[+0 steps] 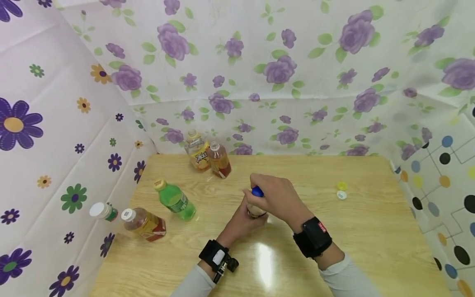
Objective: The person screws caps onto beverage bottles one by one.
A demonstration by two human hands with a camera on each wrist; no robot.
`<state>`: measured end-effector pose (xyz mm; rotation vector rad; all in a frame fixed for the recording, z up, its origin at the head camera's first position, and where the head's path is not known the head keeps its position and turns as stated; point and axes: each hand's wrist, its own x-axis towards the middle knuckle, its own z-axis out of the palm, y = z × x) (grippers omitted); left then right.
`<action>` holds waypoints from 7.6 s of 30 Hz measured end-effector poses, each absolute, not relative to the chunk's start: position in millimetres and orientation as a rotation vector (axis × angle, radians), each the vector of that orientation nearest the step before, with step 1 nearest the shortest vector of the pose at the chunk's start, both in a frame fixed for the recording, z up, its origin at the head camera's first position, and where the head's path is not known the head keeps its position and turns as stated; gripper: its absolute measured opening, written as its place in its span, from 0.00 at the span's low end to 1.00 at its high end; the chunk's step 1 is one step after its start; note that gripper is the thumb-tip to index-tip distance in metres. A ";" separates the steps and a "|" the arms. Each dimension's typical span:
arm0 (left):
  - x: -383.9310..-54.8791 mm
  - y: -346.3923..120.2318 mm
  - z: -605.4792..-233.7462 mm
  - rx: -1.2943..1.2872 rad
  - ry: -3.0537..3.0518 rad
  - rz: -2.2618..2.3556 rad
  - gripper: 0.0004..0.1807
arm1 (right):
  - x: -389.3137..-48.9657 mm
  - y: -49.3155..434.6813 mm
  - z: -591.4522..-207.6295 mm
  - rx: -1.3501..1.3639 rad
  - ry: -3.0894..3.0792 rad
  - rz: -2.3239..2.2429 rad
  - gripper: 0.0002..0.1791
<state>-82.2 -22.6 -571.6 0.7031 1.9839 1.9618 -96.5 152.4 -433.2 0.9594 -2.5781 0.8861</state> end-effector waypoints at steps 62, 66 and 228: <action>-78.3 -6.2 -565.5 0.526 2.209 1.963 0.39 | -94.2 148.7 -440.2 0.531 -2.599 0.779 0.16; -85.4 -20.5 -566.0 0.688 2.097 1.885 0.42 | -98.4 155.4 -438.5 0.752 -2.612 0.825 0.17; -50.1 -19.5 -561.2 0.458 2.254 1.931 0.38 | -73.4 136.9 -472.9 0.600 -2.290 1.003 0.10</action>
